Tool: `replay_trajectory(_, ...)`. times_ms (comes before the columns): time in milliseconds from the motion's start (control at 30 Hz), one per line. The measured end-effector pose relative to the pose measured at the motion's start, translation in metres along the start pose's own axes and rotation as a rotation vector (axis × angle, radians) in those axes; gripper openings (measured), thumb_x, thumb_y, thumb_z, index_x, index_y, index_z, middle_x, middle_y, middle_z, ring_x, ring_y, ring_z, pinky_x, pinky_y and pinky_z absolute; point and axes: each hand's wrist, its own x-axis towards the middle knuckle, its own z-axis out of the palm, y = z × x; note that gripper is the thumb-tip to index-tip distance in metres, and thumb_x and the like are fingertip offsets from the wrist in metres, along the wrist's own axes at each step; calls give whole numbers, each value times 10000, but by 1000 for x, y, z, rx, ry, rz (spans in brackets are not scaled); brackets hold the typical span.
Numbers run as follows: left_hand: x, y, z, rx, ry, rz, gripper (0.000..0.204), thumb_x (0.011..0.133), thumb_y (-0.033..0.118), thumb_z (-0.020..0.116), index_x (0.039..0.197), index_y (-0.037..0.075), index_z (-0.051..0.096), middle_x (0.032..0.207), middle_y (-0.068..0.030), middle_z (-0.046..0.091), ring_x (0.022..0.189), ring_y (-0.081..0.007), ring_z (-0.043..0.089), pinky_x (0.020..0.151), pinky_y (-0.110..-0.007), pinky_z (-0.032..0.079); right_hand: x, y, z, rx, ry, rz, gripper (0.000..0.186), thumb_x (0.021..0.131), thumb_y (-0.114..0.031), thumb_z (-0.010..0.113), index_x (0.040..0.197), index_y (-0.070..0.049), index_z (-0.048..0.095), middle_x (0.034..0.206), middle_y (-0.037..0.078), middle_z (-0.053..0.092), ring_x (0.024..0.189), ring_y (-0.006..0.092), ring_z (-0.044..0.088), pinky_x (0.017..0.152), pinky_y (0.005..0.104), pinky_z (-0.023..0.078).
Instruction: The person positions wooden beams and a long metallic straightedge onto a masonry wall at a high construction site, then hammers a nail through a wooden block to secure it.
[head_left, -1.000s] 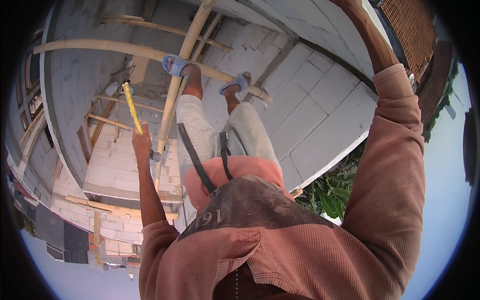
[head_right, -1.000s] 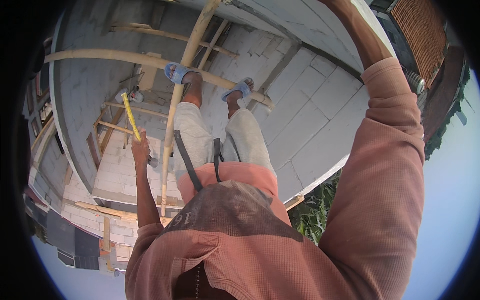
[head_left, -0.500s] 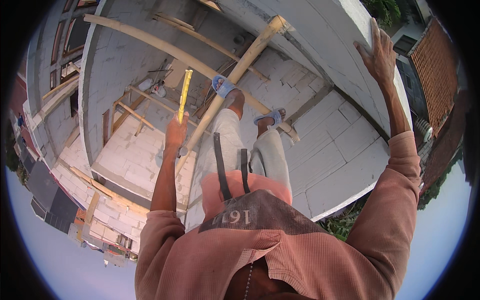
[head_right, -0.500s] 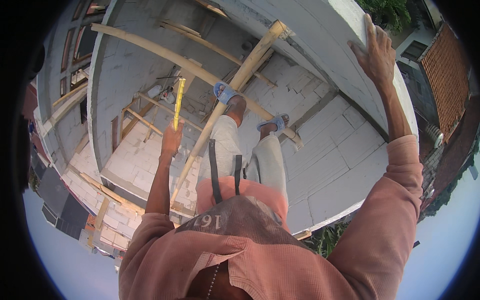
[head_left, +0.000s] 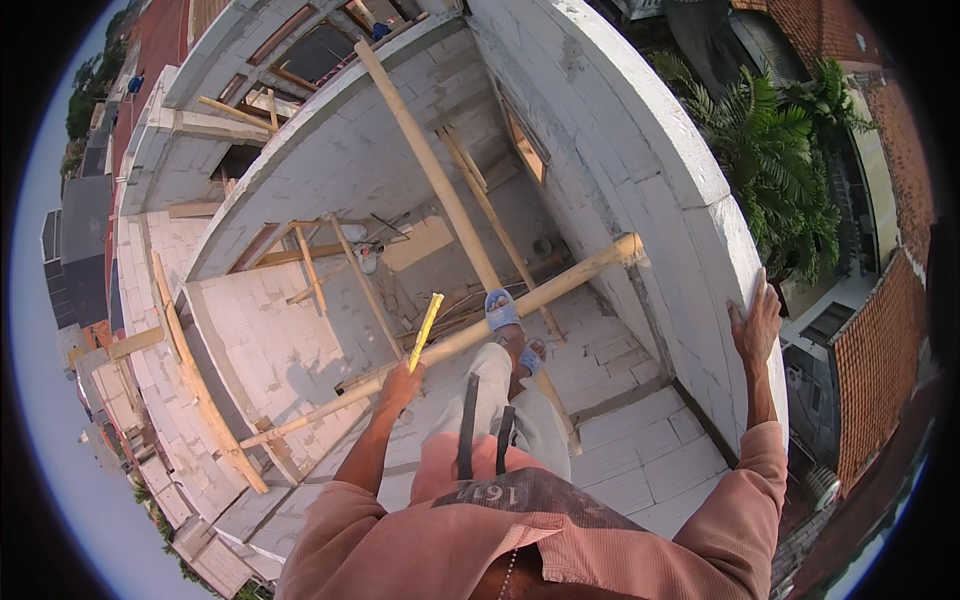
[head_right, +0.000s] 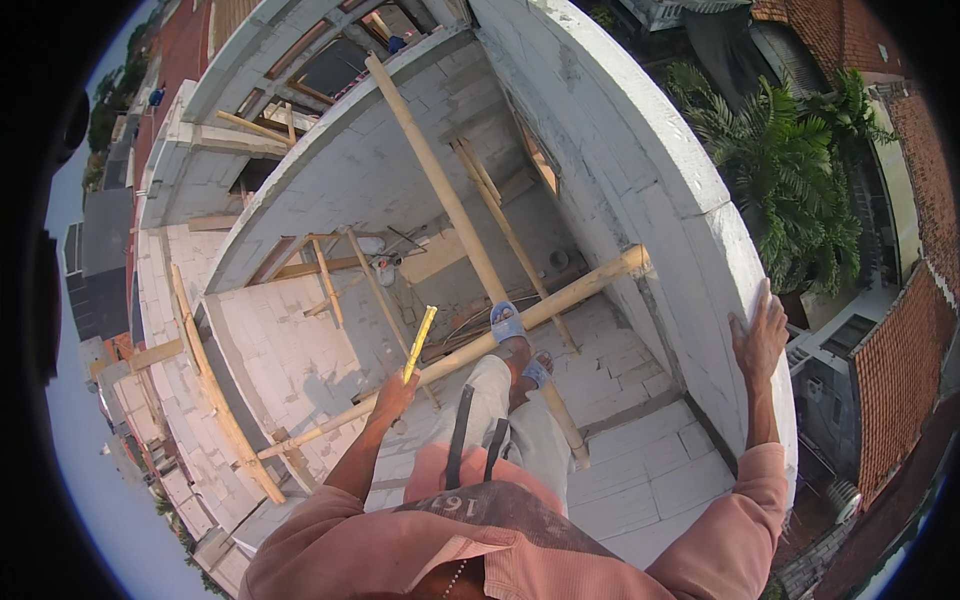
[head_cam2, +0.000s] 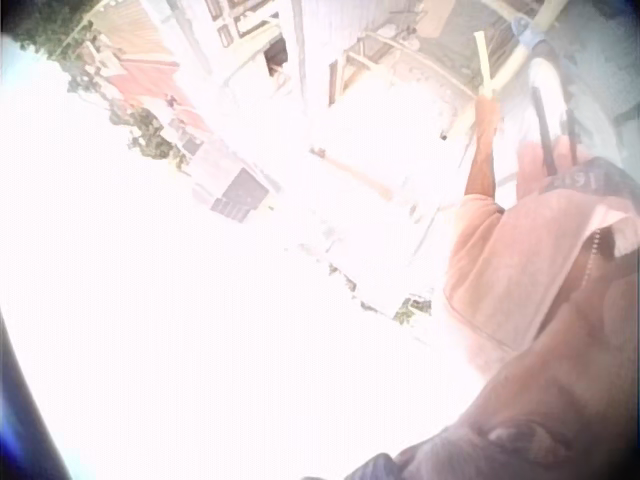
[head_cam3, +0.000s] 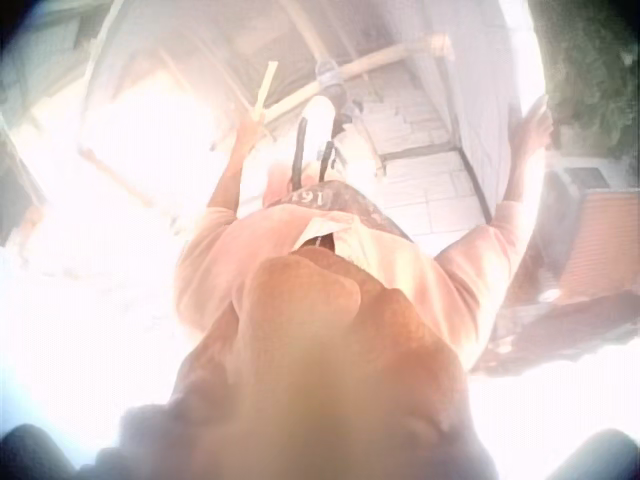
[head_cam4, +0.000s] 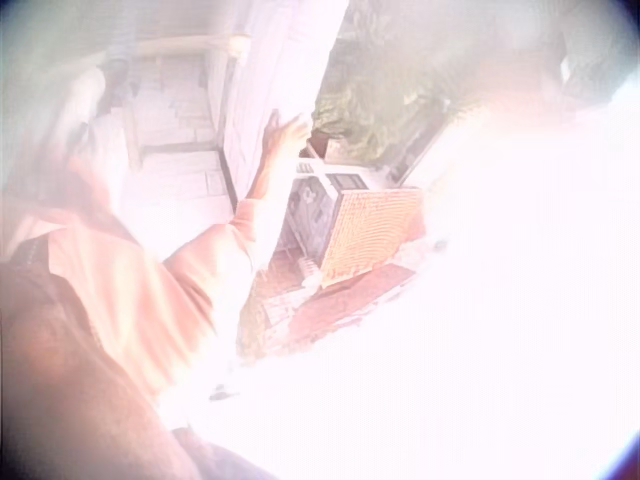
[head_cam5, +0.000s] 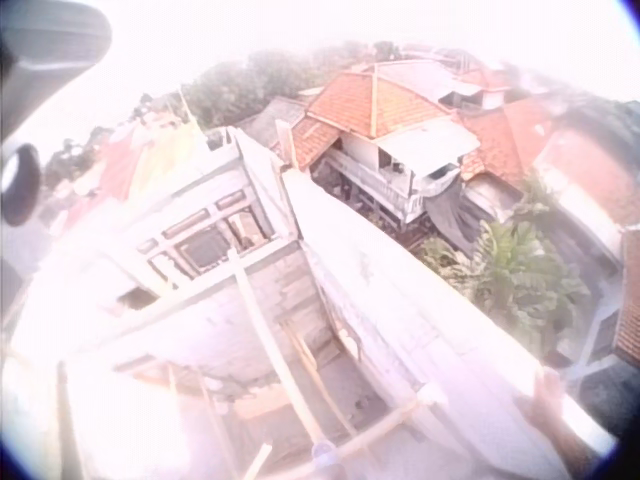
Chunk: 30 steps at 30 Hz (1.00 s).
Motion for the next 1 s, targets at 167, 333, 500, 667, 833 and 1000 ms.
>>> replay_trajectory(167, -40, -38, 45, -59, 13, -47, 646, 966, 577, 453, 1118, -36, 591, 976, -318, 668, 986, -486, 638, 830, -550, 498, -2, 10, -7, -20, 8, 4, 986, 772, -290, 787, 1565, -129, 224, 1351, 185, 453, 1206, 394, 478, 909, 527, 444)
replay_trajectory(333, -75, -96, 94, -156, 50, -173, 674, 965, 605, 429, 1025, -35, 633, 915, -306, 676, 945, -492, 645, 795, -558, 496, -2, 0, -5, -5, -6, -2, 988, 772, -301, 781, 1566, -131, 218, 1349, 183, 453, 1206, 390, 480, 914, 526, 441)
replay_trajectory(500, -91, -84, 107, -298, 80, -122, 608, 949, 589, 499, 865, -8, 575, 633, -143, 624, 548, -263, 638, 500, -410, 486, -7, 15, -8, -24, 28, 2, 987, 769, -298, 776, 1566, -127, 218, 1342, 182, 453, 1201, 392, 482, 912, 531, 441)
replay_trajectory(667, -112, -93, 104, -269, 77, -194, 571, 974, 556, 477, 954, 1, 612, 745, -195, 677, 755, -387, 690, 669, -488, 509, -5, 5, -3, 7, 37, -33, 990, 767, -300, 777, 1566, -129, 218, 1342, 186, 452, 1204, 403, 478, 901, 537, 446)
replay_trajectory(833, -116, -85, 93, -379, 62, -220, 524, 970, 525, 503, 968, 10, 604, 690, -167, 660, 692, -331, 689, 637, -454, 504, -6, 9, 1, -30, 33, -30, 994, 768, -307, 782, 1565, -129, 215, 1340, 188, 451, 1201, 410, 477, 896, 544, 449)
replay_trajectory(1000, -119, -96, 95, -408, 60, -227, 481, 971, 490, 512, 965, 13, 576, 664, -138, 637, 602, -277, 655, 551, -411, 490, -3, 8, 3, -1, 9, -28, 1005, 766, -318, 789, 1561, -128, 205, 1329, 187, 459, 1202, 411, 482, 911, 544, 446)
